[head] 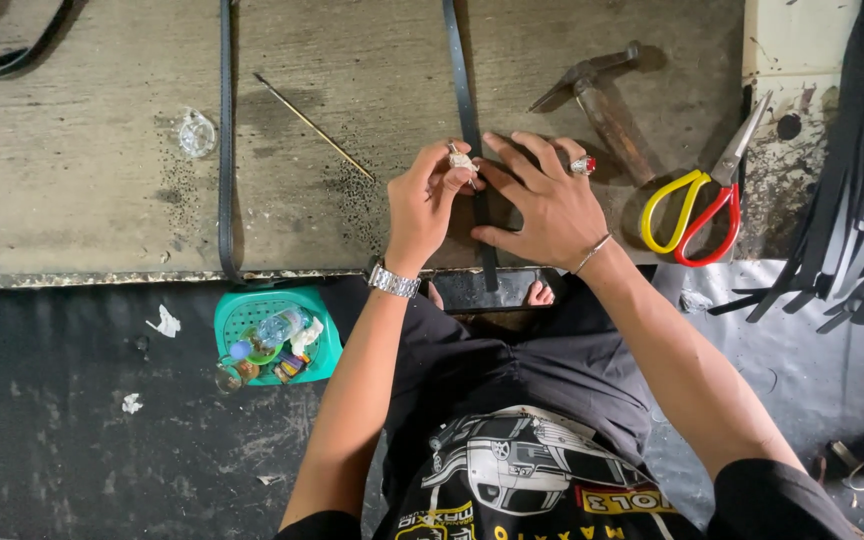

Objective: Hammering metal rivets into a leather strap on a workbench to secure them.

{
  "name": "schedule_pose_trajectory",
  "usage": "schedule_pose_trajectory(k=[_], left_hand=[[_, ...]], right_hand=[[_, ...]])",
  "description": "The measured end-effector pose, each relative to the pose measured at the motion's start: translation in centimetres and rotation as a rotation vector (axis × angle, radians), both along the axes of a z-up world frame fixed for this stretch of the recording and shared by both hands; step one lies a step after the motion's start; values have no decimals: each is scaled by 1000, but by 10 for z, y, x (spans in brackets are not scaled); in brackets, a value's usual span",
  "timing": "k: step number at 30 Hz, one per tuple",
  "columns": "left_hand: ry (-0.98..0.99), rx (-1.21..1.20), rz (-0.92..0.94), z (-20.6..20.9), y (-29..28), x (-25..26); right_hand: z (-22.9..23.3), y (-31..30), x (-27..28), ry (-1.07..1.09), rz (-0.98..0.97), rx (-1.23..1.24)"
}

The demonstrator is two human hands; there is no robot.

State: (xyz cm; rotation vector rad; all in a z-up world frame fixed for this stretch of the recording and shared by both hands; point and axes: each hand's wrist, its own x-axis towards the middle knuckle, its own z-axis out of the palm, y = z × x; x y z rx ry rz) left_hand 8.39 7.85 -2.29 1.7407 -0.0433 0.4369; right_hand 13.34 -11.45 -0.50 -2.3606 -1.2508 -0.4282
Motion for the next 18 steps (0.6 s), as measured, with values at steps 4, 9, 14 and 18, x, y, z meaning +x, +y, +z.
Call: schedule_pose_trajectory(k=[4, 9, 14, 18], left_hand=[[-3, 1, 6, 1, -1, 0], [-34, 55, 25, -3, -3, 0], [-74, 132, 33, -5, -5, -3], [-66, 132, 8, -2, -5, -4]], right_hand=[[0, 0, 0, 4, -3, -4], [0, 0, -1, 25, -13, -11], [3, 0, -3, 7, -22, -23], [-3, 1, -2, -57, 7, 101]])
